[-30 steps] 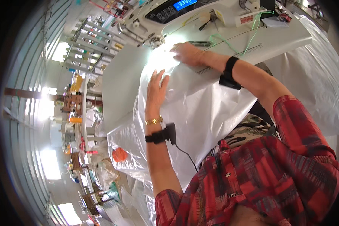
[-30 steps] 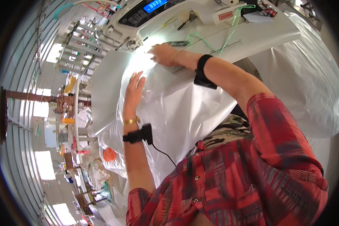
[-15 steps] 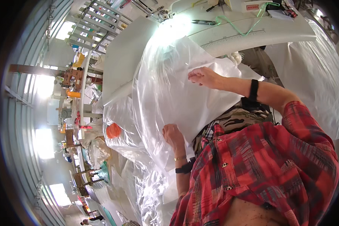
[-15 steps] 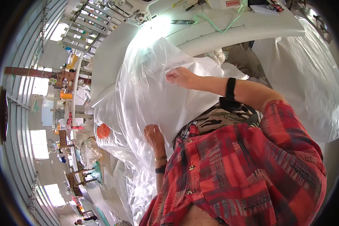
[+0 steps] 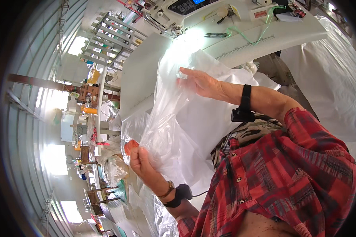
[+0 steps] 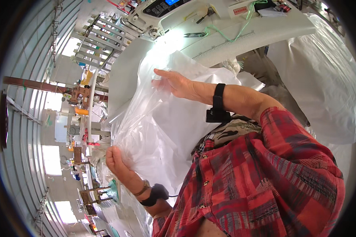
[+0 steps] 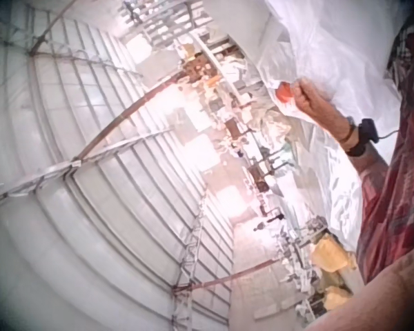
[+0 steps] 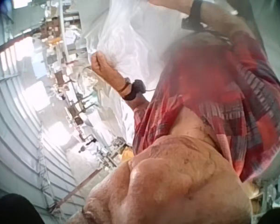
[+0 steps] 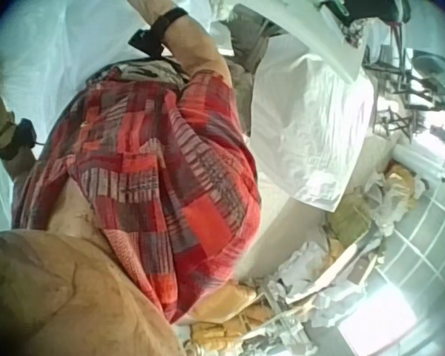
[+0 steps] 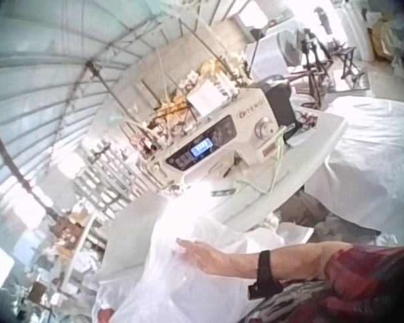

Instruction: The recorder is using an industrial sewing machine to stitch together large white plastic/synthetic sheets.

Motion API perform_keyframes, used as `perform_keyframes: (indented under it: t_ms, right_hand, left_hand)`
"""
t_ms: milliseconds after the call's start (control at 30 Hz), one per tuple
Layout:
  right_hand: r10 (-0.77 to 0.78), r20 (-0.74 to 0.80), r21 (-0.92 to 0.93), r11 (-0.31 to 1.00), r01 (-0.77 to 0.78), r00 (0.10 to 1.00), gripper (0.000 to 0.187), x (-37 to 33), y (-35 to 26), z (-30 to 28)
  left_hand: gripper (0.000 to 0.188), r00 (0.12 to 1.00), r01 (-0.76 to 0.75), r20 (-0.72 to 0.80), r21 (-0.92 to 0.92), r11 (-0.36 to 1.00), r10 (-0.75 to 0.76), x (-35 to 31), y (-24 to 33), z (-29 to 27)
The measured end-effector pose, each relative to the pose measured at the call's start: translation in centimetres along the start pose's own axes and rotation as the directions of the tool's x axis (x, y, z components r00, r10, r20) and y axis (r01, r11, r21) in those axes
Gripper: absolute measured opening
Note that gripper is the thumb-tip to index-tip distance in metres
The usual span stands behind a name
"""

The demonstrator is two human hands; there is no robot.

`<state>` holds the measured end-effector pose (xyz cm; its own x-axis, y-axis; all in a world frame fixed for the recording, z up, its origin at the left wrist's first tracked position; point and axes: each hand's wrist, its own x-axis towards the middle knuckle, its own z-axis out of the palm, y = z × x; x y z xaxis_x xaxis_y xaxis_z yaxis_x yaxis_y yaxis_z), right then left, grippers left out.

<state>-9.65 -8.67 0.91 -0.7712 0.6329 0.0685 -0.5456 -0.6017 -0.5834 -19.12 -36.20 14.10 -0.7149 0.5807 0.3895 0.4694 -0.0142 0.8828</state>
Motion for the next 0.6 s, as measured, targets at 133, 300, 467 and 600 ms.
perform_keyframes:
  t_ms: [133,300,467,600]
  right_hand:
    - [0.042,0.214,0.073,0.996,-0.059,0.976,0.025,-3.3,-0.1,3.4]
    - [0.322,0.267,-0.154,0.945,-0.290,0.908,0.021,-8.7,-0.5,3.5]
    - [0.499,0.309,-0.425,0.834,-0.352,0.810,0.024,-10.9,2.2,1.2]
    - [0.505,0.158,-0.526,0.770,-0.361,0.848,0.025,-11.5,2.2,0.3]
  left_hand:
    - [0.022,0.985,-0.166,0.059,0.133,0.977,0.159,3.6,-3.1,-3.9]
    - [0.025,0.985,-0.025,0.169,0.302,0.953,-0.028,4.2,-8.3,-5.9]
    - [0.020,0.892,-0.094,0.414,0.564,0.820,-0.183,1.0,-18.3,-5.2]
    - [0.015,0.811,-0.514,0.527,0.849,0.120,-0.255,1.1,-18.3,-1.6]
